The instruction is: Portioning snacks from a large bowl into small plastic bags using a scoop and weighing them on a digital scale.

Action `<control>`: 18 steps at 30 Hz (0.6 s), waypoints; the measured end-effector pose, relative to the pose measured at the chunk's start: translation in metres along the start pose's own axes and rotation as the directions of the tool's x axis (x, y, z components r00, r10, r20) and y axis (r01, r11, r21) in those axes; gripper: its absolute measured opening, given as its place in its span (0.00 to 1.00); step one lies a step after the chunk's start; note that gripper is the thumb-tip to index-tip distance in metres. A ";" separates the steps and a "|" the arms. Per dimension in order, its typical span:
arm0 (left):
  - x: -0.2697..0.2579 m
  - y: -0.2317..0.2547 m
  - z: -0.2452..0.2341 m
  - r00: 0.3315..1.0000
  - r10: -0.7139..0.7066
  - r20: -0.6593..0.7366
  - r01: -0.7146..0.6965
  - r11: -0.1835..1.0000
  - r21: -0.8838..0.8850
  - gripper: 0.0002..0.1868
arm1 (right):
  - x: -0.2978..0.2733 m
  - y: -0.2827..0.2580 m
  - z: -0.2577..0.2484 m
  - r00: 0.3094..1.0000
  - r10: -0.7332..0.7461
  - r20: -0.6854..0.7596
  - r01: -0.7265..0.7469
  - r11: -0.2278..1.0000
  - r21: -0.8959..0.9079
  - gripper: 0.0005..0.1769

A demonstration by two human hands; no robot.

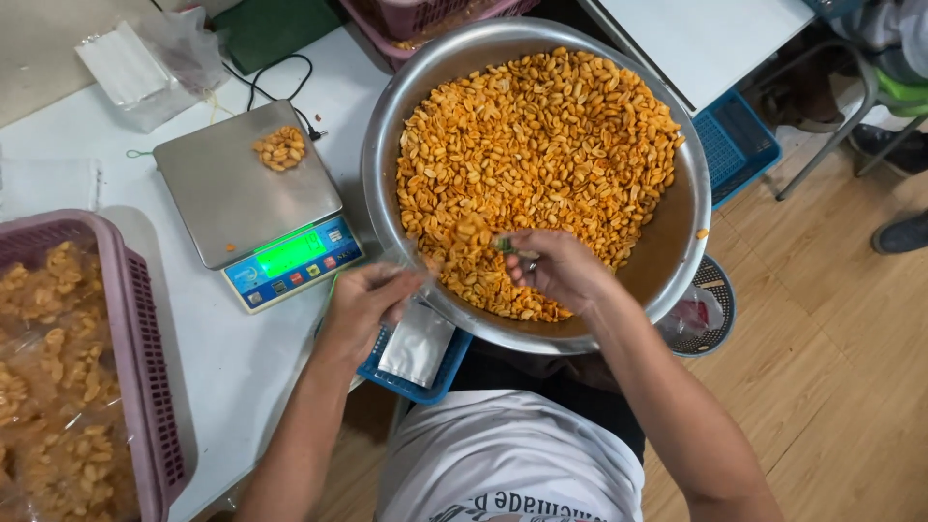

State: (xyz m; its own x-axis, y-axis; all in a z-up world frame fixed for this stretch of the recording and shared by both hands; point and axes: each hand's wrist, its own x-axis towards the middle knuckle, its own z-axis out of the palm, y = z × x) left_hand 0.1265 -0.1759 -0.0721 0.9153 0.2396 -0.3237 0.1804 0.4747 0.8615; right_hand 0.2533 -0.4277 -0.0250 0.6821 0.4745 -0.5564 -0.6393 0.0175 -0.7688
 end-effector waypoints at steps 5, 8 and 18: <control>0.011 0.012 0.030 0.982 0.174 0.074 -0.179 0.980 0.082 0.11 | -0.042 -0.044 0.031 0.978 -0.207 -0.010 0.203 0.969 -0.141 0.22; 0.003 0.025 0.054 0.949 0.286 0.133 -0.300 0.949 0.101 0.11 | -0.059 -0.055 0.051 0.894 -0.431 0.123 0.424 0.726 -0.541 0.16; 0.013 0.034 0.081 0.892 0.275 0.358 -0.404 0.839 0.364 0.22 | -0.077 -0.060 0.048 0.454 -0.764 0.459 0.478 -0.226 -0.849 0.08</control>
State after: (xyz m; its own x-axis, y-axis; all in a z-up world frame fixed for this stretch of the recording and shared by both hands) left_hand 0.1739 -0.2253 -0.0156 0.9953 0.0416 0.0879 -0.0877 -0.0073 0.9961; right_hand 0.2215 -0.4230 0.0792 0.6346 0.6061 0.4795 0.7721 -0.5238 -0.3599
